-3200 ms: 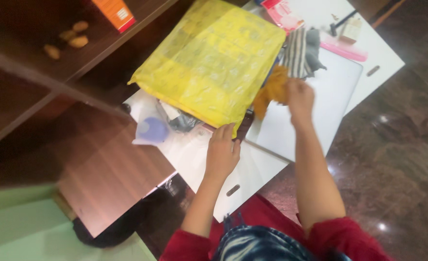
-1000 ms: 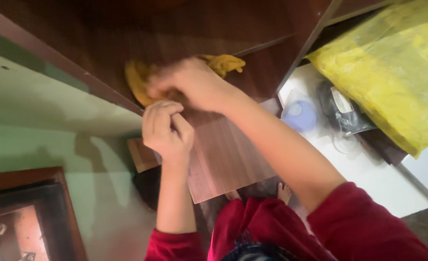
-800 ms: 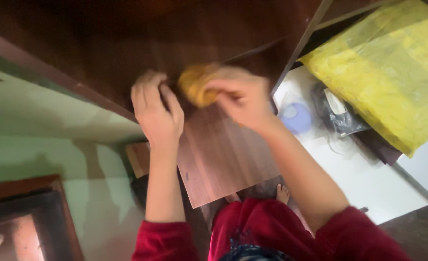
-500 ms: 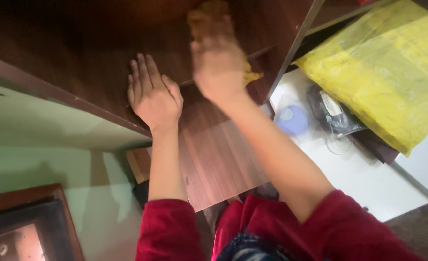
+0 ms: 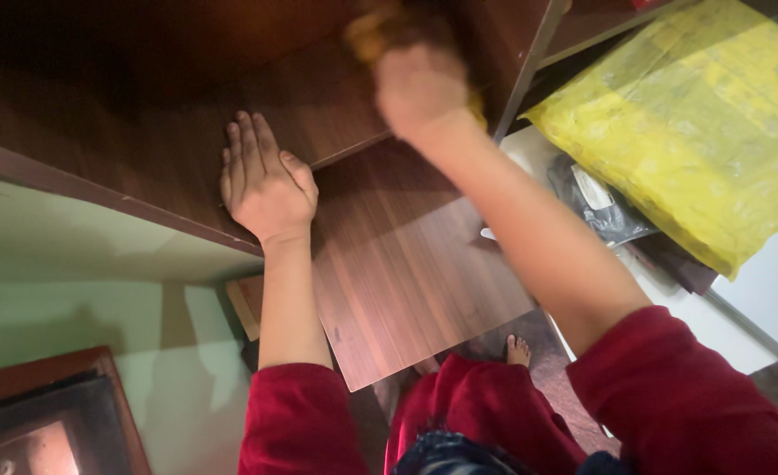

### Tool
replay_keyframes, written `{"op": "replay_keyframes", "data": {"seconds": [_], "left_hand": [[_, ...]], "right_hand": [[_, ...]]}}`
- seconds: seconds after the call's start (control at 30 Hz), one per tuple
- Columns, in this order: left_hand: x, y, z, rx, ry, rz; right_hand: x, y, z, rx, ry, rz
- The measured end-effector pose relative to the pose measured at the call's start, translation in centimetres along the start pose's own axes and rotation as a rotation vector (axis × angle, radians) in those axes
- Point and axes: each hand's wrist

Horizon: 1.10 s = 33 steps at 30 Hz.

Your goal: The person cleans the inside of a wooden cabinet using a yellow cloth, then places several toiletries back onto the shelves. The person wipes the shelves and places bottles and tubes in an organized manner.

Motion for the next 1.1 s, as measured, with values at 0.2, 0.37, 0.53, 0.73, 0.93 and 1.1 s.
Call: {"op": "replay_keyframes", "data": {"seconds": [0.2,0.37,0.53,0.73,0.93,1.1], "left_hand": [[0.3,0.0,-0.5,0.042,-0.018,0.005],[0.2,-0.1,-0.8,0.054,-0.02,0.007],[-0.2,-0.5,-0.9,0.073,-0.017,0.009],[-0.6,-0.6,-0.6,0.051,-0.016,-0.034],[-0.9,-0.7,-0.5,0.06,-0.035,-0.037],[-0.5,-0.7,-0.4,0.045,-0.055,-0.036]], "right_hand": [[-0.7,0.9,-1.9,-0.179,0.053,-0.065],[-1.5,-3.8,-0.7,0.033,-0.023,-0.487],[-1.4,-8.7,0.5,0.047,-0.175,-0.471],[1.3,-8.9,-0.2,0.26,0.416,-0.61],[-0.8,-1.4,-0.6,-0.033,0.099,-0.423],[-3.2,-2.1,3.3,-0.094,0.142,-0.063]]}}
Point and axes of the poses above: each hand's wrist, its own y-axis towards the middle knuckle, its own x-axis out of the back of the hand, z = x × y, and after that the axes turned 15 degrees about y, right-handed
